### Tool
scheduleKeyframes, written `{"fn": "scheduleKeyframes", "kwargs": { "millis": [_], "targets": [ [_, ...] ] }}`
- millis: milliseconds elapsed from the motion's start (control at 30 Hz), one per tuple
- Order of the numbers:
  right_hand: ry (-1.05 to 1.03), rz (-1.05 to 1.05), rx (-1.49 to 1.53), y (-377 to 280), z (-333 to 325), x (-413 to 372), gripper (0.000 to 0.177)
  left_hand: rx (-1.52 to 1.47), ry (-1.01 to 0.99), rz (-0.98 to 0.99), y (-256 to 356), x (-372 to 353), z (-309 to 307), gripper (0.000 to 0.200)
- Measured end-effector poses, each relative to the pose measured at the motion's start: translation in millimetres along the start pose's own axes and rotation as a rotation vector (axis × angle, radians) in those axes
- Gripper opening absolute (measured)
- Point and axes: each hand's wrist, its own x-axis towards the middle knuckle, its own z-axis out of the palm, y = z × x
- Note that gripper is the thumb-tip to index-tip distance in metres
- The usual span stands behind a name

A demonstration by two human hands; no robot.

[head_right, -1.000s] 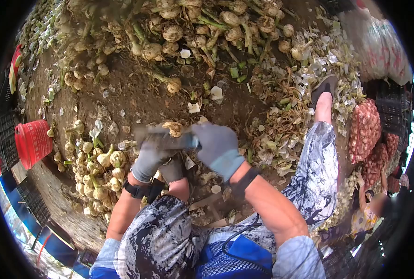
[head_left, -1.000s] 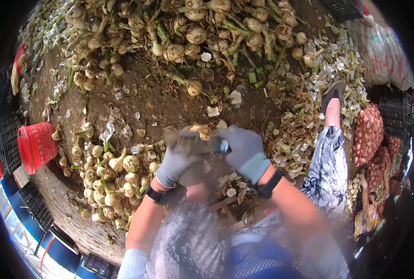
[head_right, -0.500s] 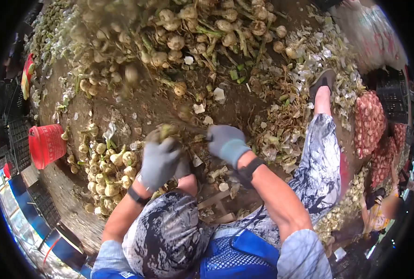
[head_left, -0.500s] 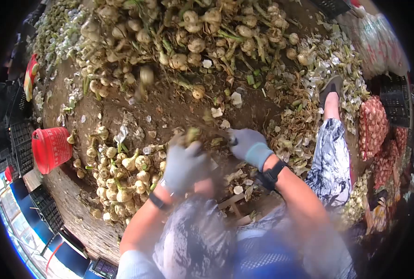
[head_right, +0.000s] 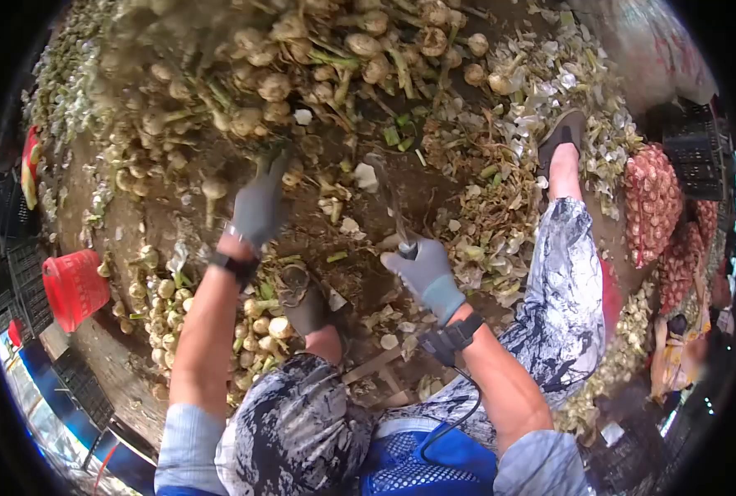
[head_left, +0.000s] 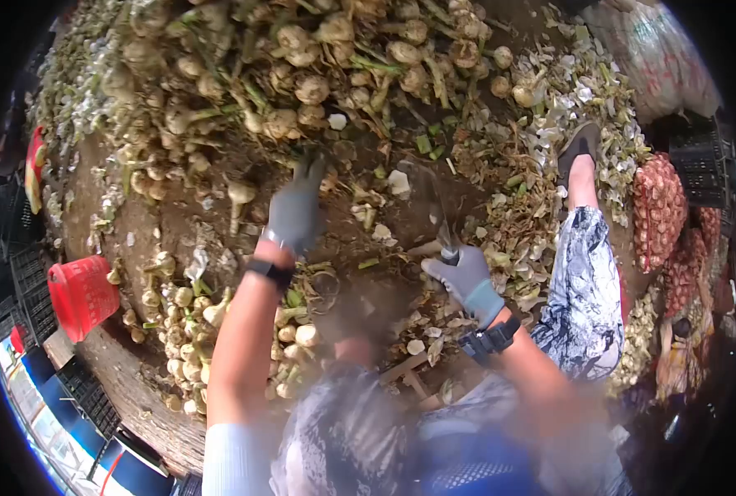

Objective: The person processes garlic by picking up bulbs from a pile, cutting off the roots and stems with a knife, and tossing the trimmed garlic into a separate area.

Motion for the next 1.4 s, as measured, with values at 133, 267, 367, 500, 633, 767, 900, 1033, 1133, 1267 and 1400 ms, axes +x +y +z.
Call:
{"fn": "scheduleKeyframes", "kwargs": {
  "millis": [133, 267, 367, 500, 633, 767, 900, 1033, 1133, 1267, 1400],
  "targets": [
    [-0.013, 0.097, -0.002, -39.9, 7.3, -0.1, 0.032, -0.082, 0.078, -0.172, -2.0, 25.9, 31.0, 0.046],
    [0.111, -0.388, -0.571, -58.1, 41.5, 8.6, 0.030, -0.875, -0.071, -0.304, 25.5, -26.2, 8.5, 0.042],
    [0.049, -0.717, -0.859, -63.6, 56.1, 15.1, 0.030, -1.106, -0.352, -0.447, 12.8, -69.6, 13.1, 0.045],
    [-0.033, -0.785, -1.057, -79.7, 60.7, -4.4, 0.032, -0.740, -0.253, -0.117, 3.1, -109.0, 28.5, 0.067],
    [-0.023, -0.838, -1.050, -75.4, 63.3, -12.3, 0.032, -0.922, -0.187, -0.203, 22.5, -103.3, 4.0, 0.074],
    [-0.032, -0.818, -1.052, -75.3, 62.7, -13.3, 0.032, -1.162, -0.220, -0.234, 28.8, -106.4, -16.7, 0.068],
    [0.074, -0.393, -0.951, -54.9, 47.4, 7.3, 0.024, -1.220, -0.418, -0.389, 39.0, -98.7, -34.6, 0.064],
    [0.038, -0.128, -1.023, -34.4, 23.7, 12.7, 0.021, -1.251, -0.299, -0.353, 52.7, -100.1, -43.9, 0.062],
    [-0.072, -0.221, -0.514, -32.8, 36.3, 6.8, 0.032, -0.926, -0.148, -0.158, 55.9, -104.8, -25.2, 0.043],
    [-0.168, -0.470, -0.550, -80.5, 64.0, -19.1, 0.023, -0.297, -0.076, 0.300, 61.2, -113.9, -30.7, 0.021],
    [-0.233, -0.266, -1.089, -65.1, 47.1, -7.6, 0.022, 0.089, 0.034, 0.378, 58.2, -155.3, -69.4, 0.018]
  ]
}}
